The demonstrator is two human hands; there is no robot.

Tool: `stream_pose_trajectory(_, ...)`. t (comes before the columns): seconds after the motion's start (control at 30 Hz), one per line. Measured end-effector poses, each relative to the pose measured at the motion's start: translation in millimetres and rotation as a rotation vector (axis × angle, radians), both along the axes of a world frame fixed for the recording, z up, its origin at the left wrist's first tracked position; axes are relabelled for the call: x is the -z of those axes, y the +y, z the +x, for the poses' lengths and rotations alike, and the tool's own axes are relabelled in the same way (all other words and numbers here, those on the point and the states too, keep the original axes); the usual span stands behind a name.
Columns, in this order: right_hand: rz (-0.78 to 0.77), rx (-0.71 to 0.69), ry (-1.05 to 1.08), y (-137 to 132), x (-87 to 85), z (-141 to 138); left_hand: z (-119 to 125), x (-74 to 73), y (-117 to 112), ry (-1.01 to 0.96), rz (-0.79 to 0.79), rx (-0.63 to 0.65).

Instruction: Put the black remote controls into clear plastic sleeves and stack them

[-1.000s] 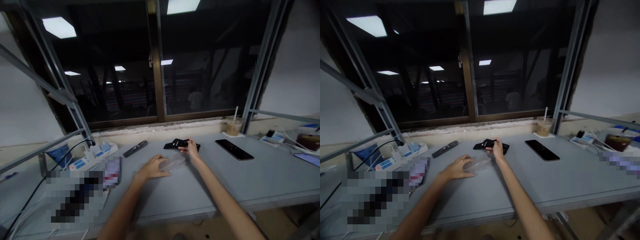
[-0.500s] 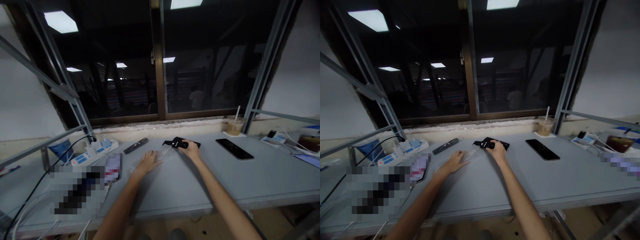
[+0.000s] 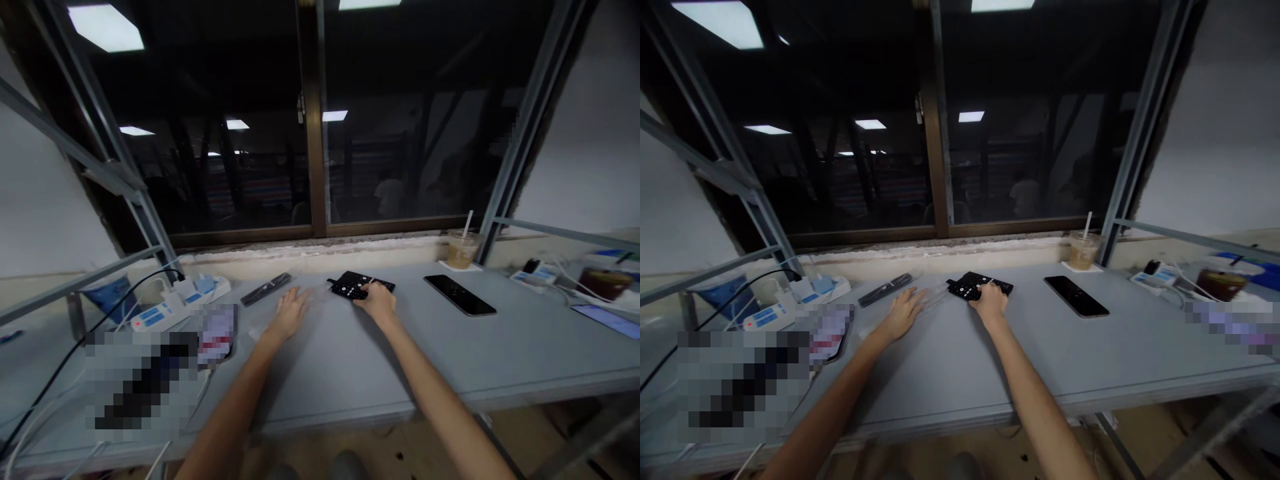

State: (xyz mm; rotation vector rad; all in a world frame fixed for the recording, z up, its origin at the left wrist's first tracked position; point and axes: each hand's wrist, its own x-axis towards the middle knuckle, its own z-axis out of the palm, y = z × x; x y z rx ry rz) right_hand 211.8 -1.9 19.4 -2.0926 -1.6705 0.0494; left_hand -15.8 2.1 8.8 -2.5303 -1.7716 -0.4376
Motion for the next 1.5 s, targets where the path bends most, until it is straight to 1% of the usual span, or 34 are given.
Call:
stream_pose_trajectory(0.1, -0.025, 0.014, -0.033, -3, -4.2, -2, 0, 0.8, 1, 0.003, -0.027, 0.033)
stream_pose_trajectory(0.23, -0.046, 0.048, -0.103, -7, -8.6, -5, 0, 7.3, 1, 0.006, -0.086, 0.099)
stream_pose_trajectory(0.3, -0.031, 0.033, -0.123, -8, -7.5, -7, 0, 11.0, 2, -0.004, -0.072, 0.126)
stream_pose_trajectory(0.37, 0.003, -0.016, -0.139, -7, -4.1, -9, 2, 13.3, 4, -0.022, -0.040, 0.147)
stream_pose_trajectory(0.47, 0.029, -0.083, -0.147, -5, 2.4, -13, 5, 12.7, 4, -0.055, 0.003, 0.132)
stream_pose_trajectory(0.53, 0.000, -0.096, -0.156, -4, 5.0, -14, 6, 10.0, 3, -0.078, 0.027, 0.100)
stream_pose_trajectory(0.63, -0.053, -0.110, -0.165, -4, 4.7, -13, 8, 4.7, 1, -0.108, 0.055, 0.047)
stream_pose_trajectory(0.73, -0.059, -0.100, -0.154, -4, 1.2, -11, 8, 1.0, 0, -0.125, 0.072, 0.020)
stream_pose_trajectory(0.9, -0.082, -0.042, -0.125, -5, -3.0, -11, 7, 2.1, 0, -0.113, 0.079, 0.023)
stream_pose_trajectory(1.2, -0.130, -0.039, -0.130, -6, -3.4, -12, 10, 3.5, 0, -0.082, 0.071, 0.020)
stream_pose_trajectory(1.5, -0.132, -0.066, -0.150, -7, -4.3, -13, 10, 5.2, 1, -0.084, 0.073, 0.044)
